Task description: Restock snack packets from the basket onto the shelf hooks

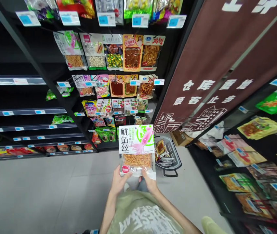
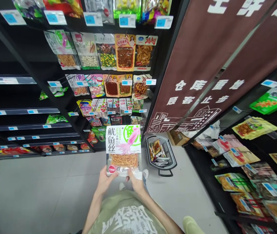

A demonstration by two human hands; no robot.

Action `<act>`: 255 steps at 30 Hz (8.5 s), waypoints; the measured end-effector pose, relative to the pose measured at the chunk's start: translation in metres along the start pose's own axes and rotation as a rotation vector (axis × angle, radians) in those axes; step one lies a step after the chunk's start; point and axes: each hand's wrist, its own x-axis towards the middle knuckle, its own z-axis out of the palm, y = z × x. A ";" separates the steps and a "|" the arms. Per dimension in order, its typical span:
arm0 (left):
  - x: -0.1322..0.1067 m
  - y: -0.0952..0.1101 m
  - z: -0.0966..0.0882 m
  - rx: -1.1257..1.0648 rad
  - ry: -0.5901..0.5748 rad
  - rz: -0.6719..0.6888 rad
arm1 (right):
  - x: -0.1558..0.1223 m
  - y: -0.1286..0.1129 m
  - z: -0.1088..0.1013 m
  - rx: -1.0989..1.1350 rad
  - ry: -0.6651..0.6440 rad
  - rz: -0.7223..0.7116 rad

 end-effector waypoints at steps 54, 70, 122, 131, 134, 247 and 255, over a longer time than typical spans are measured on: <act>0.002 -0.006 0.024 -1.018 0.154 -0.160 | 0.003 -0.022 -0.009 -0.119 -0.252 -0.150; 0.003 -0.014 0.022 -0.984 0.213 -0.184 | 0.006 -0.019 -0.008 -0.181 -0.266 -0.158; 0.005 -0.012 0.020 -0.969 0.202 -0.290 | 0.002 -0.010 -0.008 -0.158 -0.342 -0.101; 0.005 -0.006 0.021 -0.970 0.256 -0.309 | 0.001 -0.011 -0.003 -0.250 -0.247 -0.103; 0.005 -0.005 0.022 -0.967 0.263 -0.301 | 0.001 -0.009 -0.002 -0.242 -0.245 -0.106; 0.008 -0.057 0.012 -0.352 0.363 -0.060 | 0.011 0.025 0.008 0.236 -0.259 0.068; 0.009 -0.057 0.012 -0.297 0.358 -0.040 | 0.011 0.023 0.006 0.240 -0.253 0.072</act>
